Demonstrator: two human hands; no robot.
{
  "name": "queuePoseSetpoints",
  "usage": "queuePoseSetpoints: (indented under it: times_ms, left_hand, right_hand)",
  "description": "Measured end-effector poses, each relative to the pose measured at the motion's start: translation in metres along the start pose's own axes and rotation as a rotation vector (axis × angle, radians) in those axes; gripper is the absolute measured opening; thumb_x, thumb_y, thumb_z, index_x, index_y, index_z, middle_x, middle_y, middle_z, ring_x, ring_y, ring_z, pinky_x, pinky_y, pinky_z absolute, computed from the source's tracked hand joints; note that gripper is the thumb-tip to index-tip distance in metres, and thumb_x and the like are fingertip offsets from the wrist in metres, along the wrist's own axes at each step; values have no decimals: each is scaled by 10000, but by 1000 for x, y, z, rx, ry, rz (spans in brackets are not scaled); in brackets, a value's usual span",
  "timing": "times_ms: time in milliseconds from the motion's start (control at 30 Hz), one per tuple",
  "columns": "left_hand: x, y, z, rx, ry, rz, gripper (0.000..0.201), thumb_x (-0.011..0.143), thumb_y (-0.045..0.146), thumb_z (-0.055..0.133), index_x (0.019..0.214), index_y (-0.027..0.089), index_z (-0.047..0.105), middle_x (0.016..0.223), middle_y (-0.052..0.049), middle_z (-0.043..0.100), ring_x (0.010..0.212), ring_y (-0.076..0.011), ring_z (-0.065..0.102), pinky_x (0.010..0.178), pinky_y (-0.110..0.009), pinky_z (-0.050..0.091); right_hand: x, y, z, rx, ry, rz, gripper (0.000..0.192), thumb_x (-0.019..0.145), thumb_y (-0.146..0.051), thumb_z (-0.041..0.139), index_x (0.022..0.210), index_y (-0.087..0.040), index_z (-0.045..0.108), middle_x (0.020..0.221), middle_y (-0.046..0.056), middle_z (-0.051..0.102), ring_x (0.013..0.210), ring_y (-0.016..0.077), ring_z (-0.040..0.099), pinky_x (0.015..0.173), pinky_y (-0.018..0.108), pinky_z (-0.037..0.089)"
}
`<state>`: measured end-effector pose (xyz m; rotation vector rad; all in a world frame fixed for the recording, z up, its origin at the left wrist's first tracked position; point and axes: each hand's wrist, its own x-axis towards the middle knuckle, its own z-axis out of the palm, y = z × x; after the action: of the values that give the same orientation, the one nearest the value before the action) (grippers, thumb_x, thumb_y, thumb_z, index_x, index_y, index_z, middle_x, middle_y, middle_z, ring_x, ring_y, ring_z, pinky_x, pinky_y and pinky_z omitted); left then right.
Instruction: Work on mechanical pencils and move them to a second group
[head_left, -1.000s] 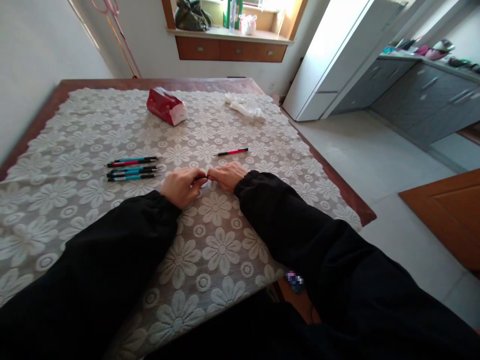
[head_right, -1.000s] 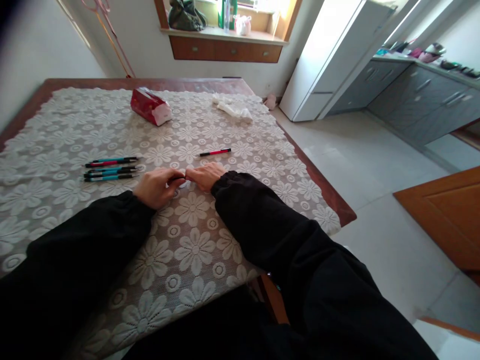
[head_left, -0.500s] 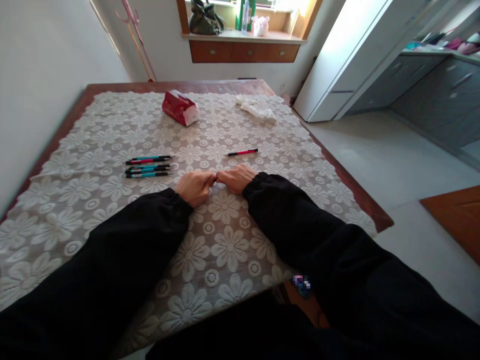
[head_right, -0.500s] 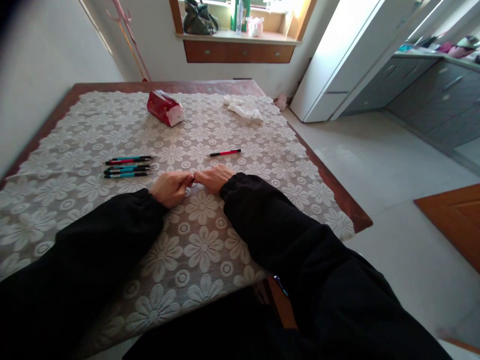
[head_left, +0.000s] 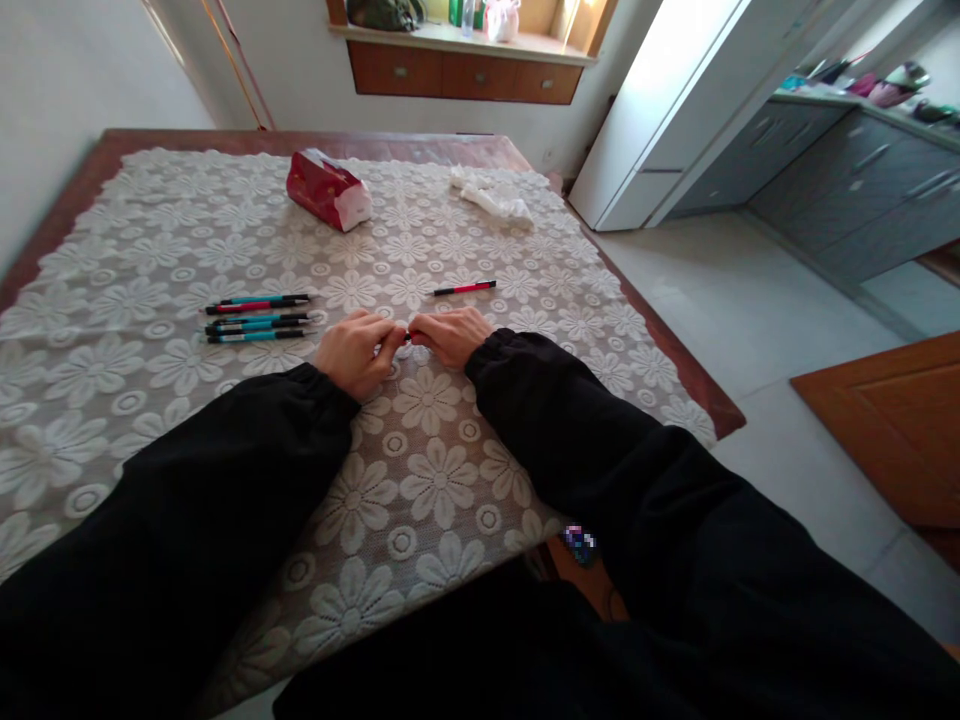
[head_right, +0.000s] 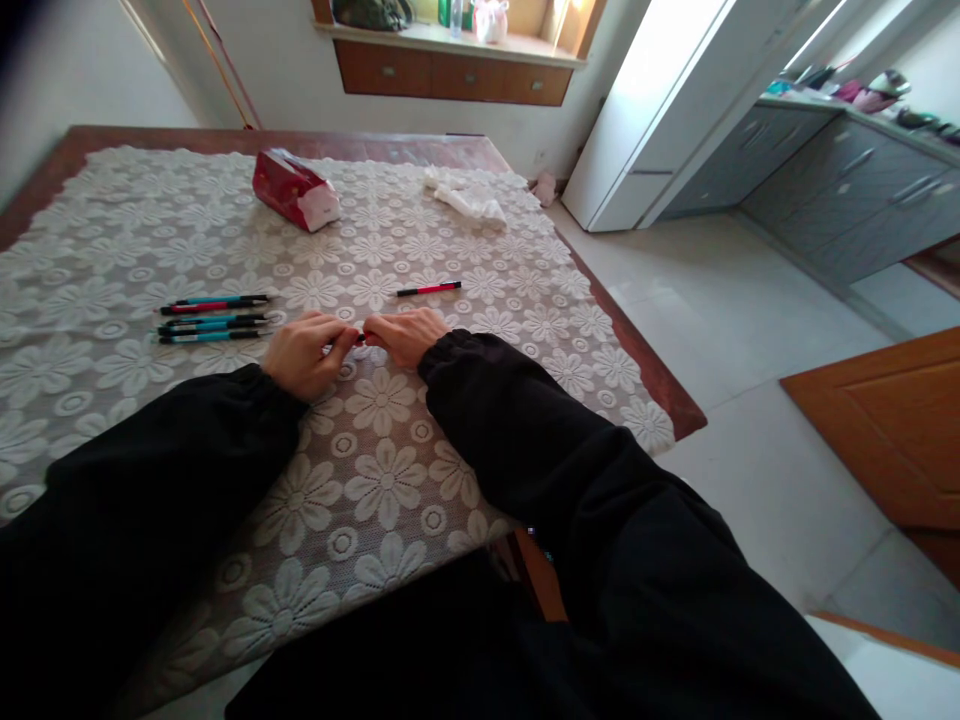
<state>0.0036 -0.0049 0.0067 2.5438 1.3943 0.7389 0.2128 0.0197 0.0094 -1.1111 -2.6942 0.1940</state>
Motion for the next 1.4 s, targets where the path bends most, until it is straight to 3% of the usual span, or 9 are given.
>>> queuePoseSetpoints:
  times_ms: [133,367,567,900,1100,1233,1400]
  left_hand:
    - [0,-1,1,-76,43,-11,338,924,426,566,1169,208,644,1002,-71,716,931,-236,646,887,-374,513]
    - [0,-1,2,-75,3,-111,302,991,385,422,1039,208,663,855,-53,721,803,-214,665,788,-344,521]
    - [0,-1,2,-61,23,-19,261,883,380,592,1058,203,670,1013,-80,711,962,-244,651,891,-372,525]
    - [1,3,-3,-101,-50,-99,301,987,334,374,1042,212,644,770,-36,690,758,-211,639,771,-345,511]
    - [1,-1,1,-69,34,-8,249,915,400,561,1014,197,666,966,-77,708,922,-234,642,854,-357,517]
    - [1,-3,2,-10,-27,-17,304,969,393,460,923,213,701,880,-66,720,907,-241,652,844,-358,510]
    - [0,-1,0,-20,-41,-102,353,996,411,406,1095,205,675,798,-45,712,771,-220,654,749,-334,495]
  right_hand:
    - [1,3,4,-5,22,-7,323,1065,-408,411,1132,-188,638,1064,68,727,827,161,603,663,286,274]
    - [1,4,7,-32,13,-29,317,1071,-406,397,1170,-206,622,1114,54,723,821,159,616,639,292,263]
    - [1,5,8,-29,26,54,309,1065,-414,413,1171,-210,619,1117,46,731,819,158,624,625,292,253]
    - [1,2,6,-92,66,-22,342,1079,-427,380,1159,-213,636,1087,43,723,848,152,622,628,288,260]
    - [1,5,8,-40,87,-12,279,1062,-376,430,1154,-188,616,1072,61,714,877,161,621,663,280,297]
    - [0,3,6,-53,43,11,287,1067,-383,413,1171,-201,609,1060,54,732,854,171,639,647,282,288]
    - [-1,-1,1,-48,40,-1,396,1057,-497,403,1277,-218,576,1172,70,718,907,186,654,655,280,307]
